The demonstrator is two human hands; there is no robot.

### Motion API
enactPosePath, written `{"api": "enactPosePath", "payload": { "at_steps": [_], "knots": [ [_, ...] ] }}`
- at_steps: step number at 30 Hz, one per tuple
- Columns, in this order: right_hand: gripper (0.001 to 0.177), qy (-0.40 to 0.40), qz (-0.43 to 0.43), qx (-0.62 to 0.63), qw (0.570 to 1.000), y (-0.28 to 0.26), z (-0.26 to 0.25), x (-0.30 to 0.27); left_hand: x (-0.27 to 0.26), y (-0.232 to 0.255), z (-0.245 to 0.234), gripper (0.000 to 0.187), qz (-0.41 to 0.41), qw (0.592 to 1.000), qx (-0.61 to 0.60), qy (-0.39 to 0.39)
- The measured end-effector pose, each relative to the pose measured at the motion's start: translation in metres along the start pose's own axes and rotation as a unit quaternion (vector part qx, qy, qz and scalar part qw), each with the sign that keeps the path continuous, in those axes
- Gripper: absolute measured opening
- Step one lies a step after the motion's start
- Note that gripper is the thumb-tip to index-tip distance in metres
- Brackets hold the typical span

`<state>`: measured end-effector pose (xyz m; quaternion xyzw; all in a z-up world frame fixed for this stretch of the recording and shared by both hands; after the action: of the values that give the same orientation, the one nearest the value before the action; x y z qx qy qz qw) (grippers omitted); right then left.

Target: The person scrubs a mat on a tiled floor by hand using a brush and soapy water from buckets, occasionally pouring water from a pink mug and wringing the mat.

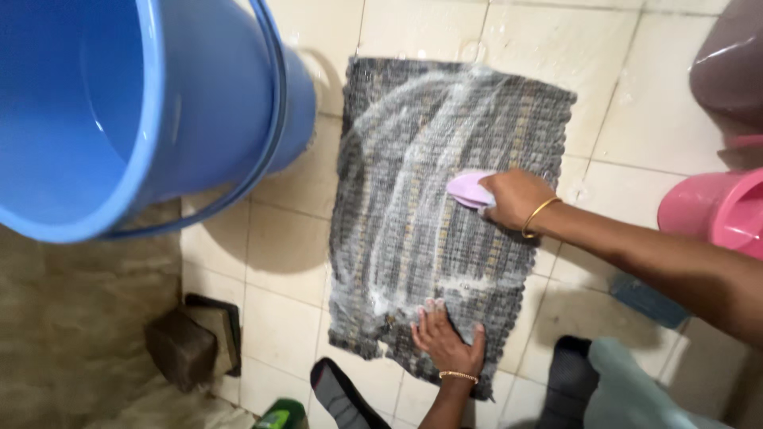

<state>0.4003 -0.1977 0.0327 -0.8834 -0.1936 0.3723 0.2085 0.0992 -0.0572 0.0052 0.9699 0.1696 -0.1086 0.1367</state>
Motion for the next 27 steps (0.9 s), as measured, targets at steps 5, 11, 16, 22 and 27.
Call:
{"api": "enactPosePath", "payload": {
  "at_steps": [5,11,16,22,27],
  "knots": [
    [0.032,0.031,-0.028,0.009,0.999,-0.002,0.000,-0.008,0.183,0.037,-0.043,0.040,-0.118,0.943,-0.285,0.124],
    [0.028,0.043,-0.022,0.014,0.999,-0.003,0.007,-0.012,0.377,0.194,-0.085,0.052,0.311,0.945,-0.092,0.046],
    [0.028,0.056,-0.014,0.046,0.997,0.003,0.016,-0.008,0.393,0.248,-0.073,0.067,0.210,0.953,0.149,-0.163],
    [0.031,0.052,-0.027,0.054,0.997,0.007,0.022,-0.006,0.411,0.263,-0.051,0.029,0.214,0.924,0.209,-0.237],
    [0.032,0.052,-0.031,0.050,0.997,0.006,0.022,-0.006,0.421,0.264,-0.039,0.045,0.222,0.897,0.183,-0.336]
  ]
}}
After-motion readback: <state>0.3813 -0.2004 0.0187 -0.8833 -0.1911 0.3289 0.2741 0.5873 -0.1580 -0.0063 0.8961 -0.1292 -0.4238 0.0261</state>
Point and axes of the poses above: each hand's wrist, its own x-axis towards the middle knuckle, its own z-axis out of the palm, y = z × x, the point moved 4 cm from there along x, towards the middle knuckle, and after that the axes turned 7 degrees about -z, right-handed, at the moved point
